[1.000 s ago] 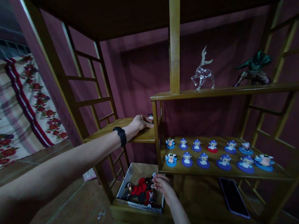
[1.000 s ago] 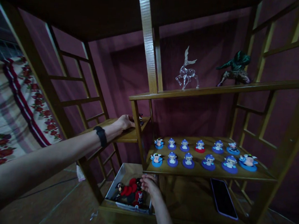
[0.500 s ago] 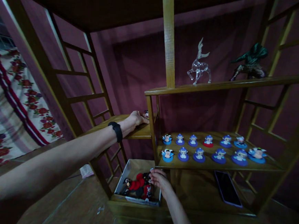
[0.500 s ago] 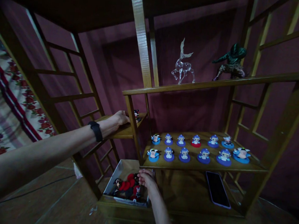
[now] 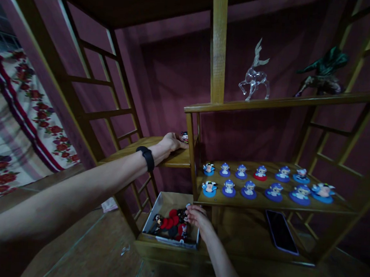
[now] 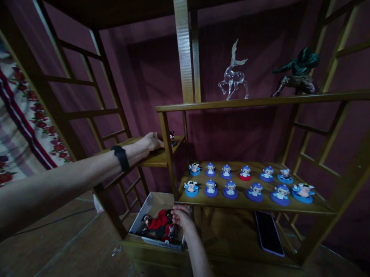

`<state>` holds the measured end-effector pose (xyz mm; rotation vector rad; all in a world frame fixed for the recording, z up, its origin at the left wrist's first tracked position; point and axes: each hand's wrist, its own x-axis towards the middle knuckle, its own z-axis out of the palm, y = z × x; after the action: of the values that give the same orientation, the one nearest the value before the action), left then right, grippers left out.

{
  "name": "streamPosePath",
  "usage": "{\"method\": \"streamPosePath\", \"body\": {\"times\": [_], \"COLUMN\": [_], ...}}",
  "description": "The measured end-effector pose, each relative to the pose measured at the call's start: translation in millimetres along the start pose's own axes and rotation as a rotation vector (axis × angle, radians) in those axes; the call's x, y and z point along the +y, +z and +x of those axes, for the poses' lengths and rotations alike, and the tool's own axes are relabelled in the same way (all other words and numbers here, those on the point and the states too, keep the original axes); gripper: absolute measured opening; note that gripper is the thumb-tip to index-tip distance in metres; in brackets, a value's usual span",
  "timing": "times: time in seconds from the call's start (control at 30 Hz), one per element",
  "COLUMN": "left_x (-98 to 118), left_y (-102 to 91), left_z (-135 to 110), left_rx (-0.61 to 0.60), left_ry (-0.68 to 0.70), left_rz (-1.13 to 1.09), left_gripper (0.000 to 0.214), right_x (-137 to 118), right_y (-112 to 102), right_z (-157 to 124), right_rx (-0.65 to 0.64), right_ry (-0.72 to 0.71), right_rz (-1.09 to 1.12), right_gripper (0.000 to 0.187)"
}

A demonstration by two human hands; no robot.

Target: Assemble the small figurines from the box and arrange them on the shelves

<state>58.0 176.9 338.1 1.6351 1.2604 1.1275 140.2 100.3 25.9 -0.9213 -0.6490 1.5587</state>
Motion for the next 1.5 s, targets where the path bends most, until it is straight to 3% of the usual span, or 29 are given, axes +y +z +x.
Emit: {"method": "streamPosePath", "body": {"times": [0.13,0.4,0.6,0.7,0.8,0.83,0.9,0.97,1.07,1.17,1.23,1.33,1.4,1.5], "left_x": [2,-7,-11,-3,16,22,28,21,-26,-107,-167,-241,-271,-292], "left_y": [-0.1,1.1,2.1,-3.0,-14.0,-18.7,-28.6,-36.3,-36.2,-22.5,-12.9,-6.5,-6.6,-8.9], "left_z": [-2,6,10,8,-12,-25,-61,-104,-160,-180,-173,-150,-135,-120], "left_rx": [0.028,0.156,0.113,0.075,0.06,0.086,0.149,0.251,0.384,0.385,0.307,0.363,0.414,0.427], "left_ry": [0.021,0.049,0.016,-0.055,-0.09,-0.043,0.139,0.338,0.385,0.183,-0.029,-0.264,-0.363,-0.446], "left_rz": [0.122,0.161,0.132,0.067,-0.104,-0.134,-0.152,-0.148,-0.13,-0.167,-0.252,-0.429,-0.543,-0.706], "left_gripper": [0.042,0.05,0.065,0.076,0.077,0.072,0.059,0.052,0.036,0.016,0.018,0.025,0.025,0.025], "right_x": [-1,1,-1,-3,-4,-5,-5,-4,0,7,12,20,26,35], "right_y": [0,-3,0,1,2,1,1,0,-3,-8,-13,-20,-23,-23], "right_z": [-1,5,1,1,0,1,2,4,12,23,30,38,42,45], "right_rx": [-0.016,0.0,-0.021,-0.01,0.009,0.019,0.051,0.093,0.142,0.185,0.199,0.209,0.21,0.149], "right_ry": [-0.018,-0.021,-0.027,-0.041,-0.037,-0.032,-0.027,-0.042,-0.071,-0.107,-0.146,-0.201,-0.226,-0.226], "right_rz": [-0.007,-0.006,0.0,-0.005,-0.023,-0.037,-0.08,-0.147,-0.28,-0.4,-0.501,-0.699,-0.839,-1.018], "right_gripper": [0.032,0.034,0.03,0.027,0.026,0.026,0.028,0.028,0.025,0.023,0.02,0.015,0.013,0.014]}}
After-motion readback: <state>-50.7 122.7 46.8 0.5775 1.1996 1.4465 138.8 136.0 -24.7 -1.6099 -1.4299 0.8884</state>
